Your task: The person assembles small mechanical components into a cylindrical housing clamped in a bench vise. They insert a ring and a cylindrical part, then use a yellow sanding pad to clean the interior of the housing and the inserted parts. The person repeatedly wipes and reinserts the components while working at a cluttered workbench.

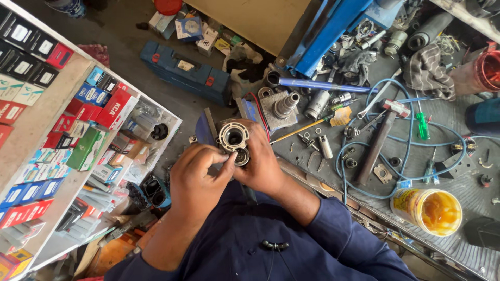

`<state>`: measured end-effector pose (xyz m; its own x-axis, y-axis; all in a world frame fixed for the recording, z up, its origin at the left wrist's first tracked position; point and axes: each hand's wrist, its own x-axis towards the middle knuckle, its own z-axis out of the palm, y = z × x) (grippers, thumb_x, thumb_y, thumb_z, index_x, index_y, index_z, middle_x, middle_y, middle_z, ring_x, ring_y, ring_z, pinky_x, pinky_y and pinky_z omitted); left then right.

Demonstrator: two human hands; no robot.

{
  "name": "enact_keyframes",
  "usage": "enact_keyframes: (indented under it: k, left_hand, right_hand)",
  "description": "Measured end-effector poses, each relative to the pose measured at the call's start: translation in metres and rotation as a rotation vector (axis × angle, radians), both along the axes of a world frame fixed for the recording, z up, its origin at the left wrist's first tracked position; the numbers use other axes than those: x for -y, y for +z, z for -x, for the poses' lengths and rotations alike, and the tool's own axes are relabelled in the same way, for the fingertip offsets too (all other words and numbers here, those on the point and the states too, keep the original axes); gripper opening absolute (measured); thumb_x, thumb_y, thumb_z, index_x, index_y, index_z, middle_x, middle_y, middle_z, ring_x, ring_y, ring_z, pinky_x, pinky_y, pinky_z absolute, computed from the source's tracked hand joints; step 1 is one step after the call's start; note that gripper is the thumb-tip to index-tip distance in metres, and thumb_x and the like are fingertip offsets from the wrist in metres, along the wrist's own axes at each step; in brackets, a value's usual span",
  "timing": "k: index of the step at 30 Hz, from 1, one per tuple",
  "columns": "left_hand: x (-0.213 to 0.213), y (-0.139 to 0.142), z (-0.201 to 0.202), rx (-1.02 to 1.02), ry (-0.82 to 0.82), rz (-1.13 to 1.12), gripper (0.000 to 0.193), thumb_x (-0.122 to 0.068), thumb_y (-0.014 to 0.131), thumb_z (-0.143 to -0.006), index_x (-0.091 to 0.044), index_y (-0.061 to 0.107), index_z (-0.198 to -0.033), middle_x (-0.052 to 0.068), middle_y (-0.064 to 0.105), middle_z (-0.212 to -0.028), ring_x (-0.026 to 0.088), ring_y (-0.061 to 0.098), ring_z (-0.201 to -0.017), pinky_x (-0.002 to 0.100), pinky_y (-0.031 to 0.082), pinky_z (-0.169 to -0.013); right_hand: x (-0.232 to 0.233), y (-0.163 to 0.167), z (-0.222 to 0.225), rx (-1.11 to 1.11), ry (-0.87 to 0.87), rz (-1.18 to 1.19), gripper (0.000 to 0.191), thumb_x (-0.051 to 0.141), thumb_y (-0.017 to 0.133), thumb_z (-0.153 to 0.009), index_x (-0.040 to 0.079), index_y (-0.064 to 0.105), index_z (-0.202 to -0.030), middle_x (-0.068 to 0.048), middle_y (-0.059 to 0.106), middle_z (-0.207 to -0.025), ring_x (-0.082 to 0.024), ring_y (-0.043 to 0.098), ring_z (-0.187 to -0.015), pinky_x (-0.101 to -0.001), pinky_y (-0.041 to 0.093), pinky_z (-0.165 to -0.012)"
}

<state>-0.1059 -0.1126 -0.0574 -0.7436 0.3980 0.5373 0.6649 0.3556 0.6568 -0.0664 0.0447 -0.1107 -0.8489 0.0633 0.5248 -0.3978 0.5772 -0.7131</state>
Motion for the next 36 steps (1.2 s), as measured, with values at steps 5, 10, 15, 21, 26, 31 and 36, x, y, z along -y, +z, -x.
enact_keyframes:
  k: [5,10,15,21,26,31,36]
  left_hand:
    - [-0.0050,0.0002,-0.0038,0.051,0.065,0.021,0.025,-0.005,0.086,-0.081,-0.005,0.061,-0.081,0.008,0.066,-0.083,0.027,0.066,-0.074,0.038,0.053,-0.065]
    - [-0.0100,-0.0005,-0.0041,-0.014,0.055,0.041,0.025,-0.005,0.086,-0.083,-0.005,0.061,-0.080,0.007,0.063,-0.078,0.028,0.064,-0.073,0.040,0.051,-0.066]
    - [-0.0078,0.0015,-0.0052,-0.004,0.086,0.063,0.025,-0.007,0.085,-0.082,-0.006,0.061,-0.081,0.007,0.064,-0.080,0.027,0.065,-0.071,0.038,0.051,-0.063]
    - [-0.0089,0.0039,-0.0036,0.044,0.056,0.096,0.025,-0.007,0.085,-0.083,-0.004,0.061,-0.083,0.008,0.063,-0.078,0.026,0.065,-0.070,0.038,0.051,-0.061]
    - [-0.0069,0.0060,-0.0019,0.087,0.037,0.104,0.023,-0.006,0.085,-0.083,-0.004,0.061,-0.083,0.007,0.063,-0.078,0.025,0.066,-0.068,0.037,0.051,-0.060]
    - [-0.0062,0.0051,-0.0019,0.098,0.041,0.113,0.024,-0.006,0.085,-0.082,-0.003,0.062,-0.085,0.008,0.064,-0.079,0.026,0.067,-0.070,0.037,0.052,-0.060]
    - [-0.0031,0.0046,-0.0011,0.091,0.026,0.099,0.024,-0.006,0.084,-0.082,-0.004,0.061,-0.084,0.008,0.064,-0.079,0.025,0.067,-0.070,0.037,0.052,-0.061]
  right_hand:
    - [0.0002,-0.0014,-0.0010,0.022,-0.010,0.000,0.055,0.009,0.077,-0.083,0.000,0.055,-0.133,-0.020,0.058,-0.135,-0.041,0.058,-0.128,-0.0469,0.046,-0.111]
    - [-0.0009,-0.0024,-0.0011,-0.009,-0.003,0.001,0.055,0.010,0.077,-0.082,0.000,0.054,-0.131,-0.021,0.057,-0.135,-0.041,0.057,-0.127,-0.0474,0.046,-0.110]
    - [-0.0022,-0.0025,-0.0008,-0.030,0.019,-0.005,0.057,0.010,0.078,-0.083,-0.001,0.053,-0.133,-0.021,0.057,-0.136,-0.041,0.056,-0.127,-0.0480,0.046,-0.110]
    - [-0.0026,-0.0018,-0.0002,-0.026,0.014,-0.003,0.058,0.011,0.080,-0.082,0.000,0.053,-0.132,-0.020,0.058,-0.135,-0.040,0.057,-0.127,-0.0476,0.046,-0.110]
    - [-0.0031,-0.0006,-0.0006,-0.025,0.016,0.001,0.060,0.011,0.081,-0.080,-0.001,0.053,-0.132,-0.021,0.058,-0.134,-0.041,0.057,-0.127,-0.0482,0.046,-0.110]
    - [-0.0019,-0.0004,-0.0004,0.005,0.008,0.001,0.057,0.011,0.080,-0.081,0.000,0.054,-0.131,-0.021,0.057,-0.135,-0.041,0.057,-0.126,-0.0472,0.047,-0.110]
    - [-0.0014,-0.0008,-0.0001,-0.011,0.011,-0.005,0.059,0.012,0.081,-0.080,0.000,0.054,-0.130,-0.020,0.057,-0.135,-0.041,0.057,-0.125,-0.0479,0.047,-0.109]
